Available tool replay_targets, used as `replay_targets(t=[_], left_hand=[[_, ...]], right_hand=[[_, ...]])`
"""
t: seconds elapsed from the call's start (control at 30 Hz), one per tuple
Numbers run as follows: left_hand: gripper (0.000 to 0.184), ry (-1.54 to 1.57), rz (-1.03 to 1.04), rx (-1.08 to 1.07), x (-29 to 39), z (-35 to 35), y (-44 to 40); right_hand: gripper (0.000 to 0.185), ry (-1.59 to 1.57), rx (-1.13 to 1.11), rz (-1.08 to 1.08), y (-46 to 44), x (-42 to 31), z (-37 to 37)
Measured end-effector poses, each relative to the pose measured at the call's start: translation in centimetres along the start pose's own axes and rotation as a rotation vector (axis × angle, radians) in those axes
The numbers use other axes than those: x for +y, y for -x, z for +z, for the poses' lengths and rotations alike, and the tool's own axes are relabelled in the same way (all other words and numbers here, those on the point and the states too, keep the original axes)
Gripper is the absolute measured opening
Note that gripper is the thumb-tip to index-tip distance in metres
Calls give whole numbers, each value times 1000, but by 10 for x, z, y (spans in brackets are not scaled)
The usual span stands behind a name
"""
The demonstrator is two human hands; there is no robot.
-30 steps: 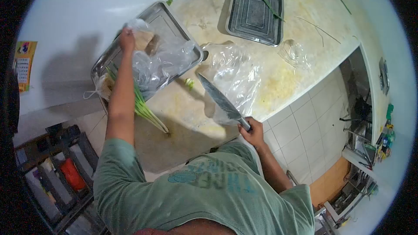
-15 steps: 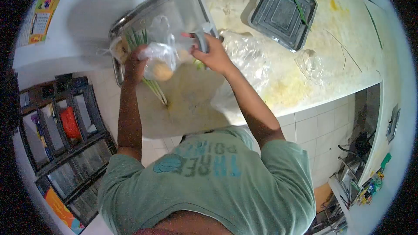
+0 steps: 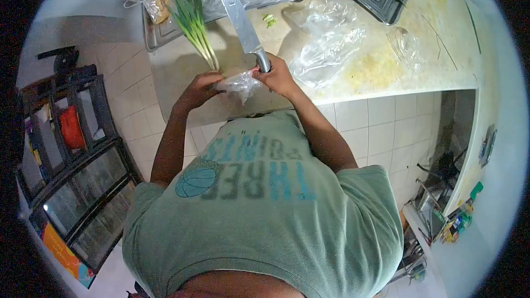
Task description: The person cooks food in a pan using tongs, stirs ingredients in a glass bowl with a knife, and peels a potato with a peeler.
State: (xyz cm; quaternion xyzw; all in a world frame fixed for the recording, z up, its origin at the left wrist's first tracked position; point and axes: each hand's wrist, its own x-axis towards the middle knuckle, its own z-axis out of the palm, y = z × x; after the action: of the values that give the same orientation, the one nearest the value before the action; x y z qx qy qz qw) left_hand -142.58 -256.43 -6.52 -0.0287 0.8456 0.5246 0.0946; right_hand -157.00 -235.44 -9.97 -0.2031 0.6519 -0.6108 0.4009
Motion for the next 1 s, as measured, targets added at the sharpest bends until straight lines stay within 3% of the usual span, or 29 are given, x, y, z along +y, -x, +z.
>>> replay_targets(t=[0.07,0.17,0.27,0.3,0.4,0.43,0.53,0.57,0.7,0.8,1.0], left_hand=[[32,-17,-58,-64,7,0,0],[30,-119,-30,108,-5,19,-3],[27,-303,213,610,-16,37,-10],[26,-325,101,665,-21,40,-7],[25,-301,190,755,-9,50,0],[20,-333,275,762,1,53,1],[15,-206,286,474,-19,55,-4],[10,-130,278,501,-22,54,-7],[13,-248,254,626,-29,33,-4],[15,-236,283,668,-26,34,-1],[20,-357,253,766,-46,28,-3]], right_hand=[[21,63,81,30,13,-6,9],[18,-6,158,-28,22,3,26],[17,-62,247,-40,25,12,36],[16,-72,278,-43,27,14,38],[16,-129,390,-86,31,25,48],[16,-151,430,-105,32,28,52],[19,-89,497,-42,37,29,58],[23,72,556,-56,39,28,58],[24,148,672,-54,46,30,51],[21,120,679,-55,50,28,47],[23,438,725,-99,71,28,38]])
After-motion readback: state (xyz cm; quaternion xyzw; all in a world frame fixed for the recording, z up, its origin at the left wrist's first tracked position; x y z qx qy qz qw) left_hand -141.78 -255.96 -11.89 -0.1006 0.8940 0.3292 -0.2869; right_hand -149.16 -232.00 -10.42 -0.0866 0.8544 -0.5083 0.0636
